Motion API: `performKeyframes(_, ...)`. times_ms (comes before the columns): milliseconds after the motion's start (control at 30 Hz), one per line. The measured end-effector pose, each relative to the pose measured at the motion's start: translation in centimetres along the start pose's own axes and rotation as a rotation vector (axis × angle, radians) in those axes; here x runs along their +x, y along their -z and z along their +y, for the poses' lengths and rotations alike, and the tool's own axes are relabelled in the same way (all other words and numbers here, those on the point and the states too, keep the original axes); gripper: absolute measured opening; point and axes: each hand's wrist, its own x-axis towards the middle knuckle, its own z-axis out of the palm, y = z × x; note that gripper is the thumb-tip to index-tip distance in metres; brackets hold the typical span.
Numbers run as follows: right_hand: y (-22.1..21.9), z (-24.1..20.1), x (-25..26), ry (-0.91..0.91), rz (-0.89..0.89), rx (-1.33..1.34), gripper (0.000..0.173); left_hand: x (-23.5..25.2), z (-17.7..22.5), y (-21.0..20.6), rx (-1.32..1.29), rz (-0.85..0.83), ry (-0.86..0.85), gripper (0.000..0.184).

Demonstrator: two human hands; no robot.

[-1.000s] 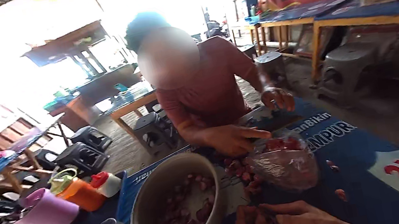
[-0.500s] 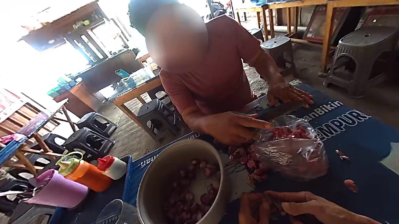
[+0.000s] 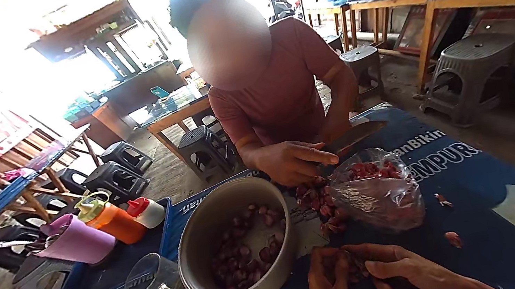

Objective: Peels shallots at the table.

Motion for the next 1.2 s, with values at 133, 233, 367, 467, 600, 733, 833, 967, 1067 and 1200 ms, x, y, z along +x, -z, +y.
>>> performKeyframes(133,-0.1,0.4,0.2,0.016,-0.004,0.026,0.044,0.0,-0.2,0.0,0.009,0.004,-0.04,0.017)
performKeyframes(233,-0.2,0.7,0.3,0.017,0.004,0.076,0.042,-0.1,-0.2,-0.2,0.01,0.014,-0.048,0.017)
performKeyframes(367,-0.4,0.9,0.4,0.015,0.031,0.106,0.039,-0.2,-0.3,-0.4,0.015,0.021,-0.055,0.016)
performKeyframes(467,-0.4,1.1,0.7,0.006,0.074,0.118,0.035,-0.5,-0.1,-0.6,0.059,0.013,-0.058,0.017)
performKeyframes(600,-0.5,1.1,0.7,-0.004,0.097,0.146,0.034,-0.5,-0.1,-0.7,0.067,0.024,-0.054,0.018)
performKeyframes(733,-0.4,0.6,0.6,-0.007,0.033,0.139,0.039,-0.1,-0.3,-0.5,0.032,0.052,-0.046,0.018)
performKeyframes(833,-0.4,0.7,0.5,0.027,0.002,0.106,0.046,0.1,-0.5,-0.4,0.014,0.068,-0.051,0.017)
performKeyframes(967,-0.5,0.9,0.5,0.028,0.02,0.084,0.046,-0.2,-0.3,-0.5,0.017,0.078,-0.054,0.017)
performKeyframes(1067,-0.7,1.0,0.6,0.029,0.037,0.104,0.046,-0.2,-0.3,-0.8,0.025,0.107,-0.065,0.016)
performKeyframes(1200,-1.1,1.0,0.6,0.029,0.084,0.096,0.044,-0.2,-0.2,-0.9,0.069,0.112,-0.07,0.016)
